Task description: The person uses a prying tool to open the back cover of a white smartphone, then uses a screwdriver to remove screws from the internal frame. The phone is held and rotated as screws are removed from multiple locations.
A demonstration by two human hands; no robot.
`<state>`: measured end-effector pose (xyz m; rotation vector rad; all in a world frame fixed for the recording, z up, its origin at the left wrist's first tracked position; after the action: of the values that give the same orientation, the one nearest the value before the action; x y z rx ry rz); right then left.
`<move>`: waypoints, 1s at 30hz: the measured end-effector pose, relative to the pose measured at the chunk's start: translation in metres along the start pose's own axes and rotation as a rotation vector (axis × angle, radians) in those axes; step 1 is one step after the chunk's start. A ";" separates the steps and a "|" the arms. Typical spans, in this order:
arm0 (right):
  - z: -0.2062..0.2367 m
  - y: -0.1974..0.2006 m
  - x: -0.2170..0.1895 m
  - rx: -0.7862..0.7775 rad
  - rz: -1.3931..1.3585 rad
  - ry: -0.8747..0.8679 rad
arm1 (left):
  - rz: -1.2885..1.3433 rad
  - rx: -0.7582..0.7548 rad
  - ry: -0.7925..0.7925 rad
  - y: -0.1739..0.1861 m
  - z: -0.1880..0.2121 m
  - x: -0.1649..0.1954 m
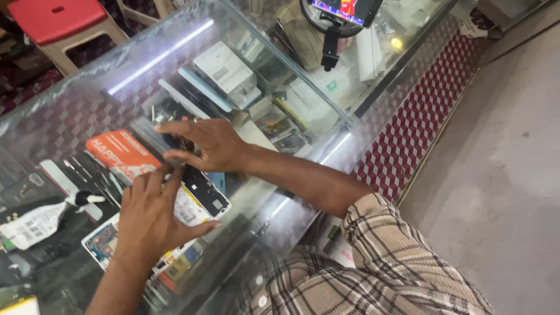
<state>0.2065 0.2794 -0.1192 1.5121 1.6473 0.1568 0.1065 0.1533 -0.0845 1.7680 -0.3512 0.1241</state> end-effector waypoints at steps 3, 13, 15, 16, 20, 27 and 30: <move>0.002 -0.005 0.001 0.005 0.048 0.005 | -0.037 -0.026 0.008 -0.003 0.002 0.001; 0.003 0.000 -0.010 -0.011 -0.003 0.121 | -0.053 -0.089 0.033 -0.002 0.002 0.006; 0.005 -0.002 -0.007 -0.152 -0.058 0.081 | -0.028 -0.026 0.004 0.003 0.000 0.010; 0.004 0.001 -0.008 -0.105 -0.064 0.123 | -0.031 -0.035 0.006 0.003 -0.001 0.010; 0.007 0.005 -0.002 -0.023 -0.023 0.085 | -0.016 -0.067 0.019 0.000 0.000 0.008; 0.006 0.018 0.002 0.003 -0.135 0.129 | 0.000 -0.084 0.058 0.000 -0.004 0.003; 0.005 0.012 0.007 -0.040 -0.199 -0.009 | 0.016 -0.051 0.036 0.004 -0.004 0.004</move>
<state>0.2199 0.2862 -0.1180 1.3081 1.7655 0.0736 0.1093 0.1558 -0.0785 1.7106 -0.3393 0.1566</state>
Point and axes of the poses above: each hand's wrist, its own z-axis away from the middle knuckle, its own y-axis out of the back of the hand, x = y × z, the point moved 6 cm from there along -z, towards the middle knuckle, and after that the axes turned 2 degrees about y, right-handed, at the moved point
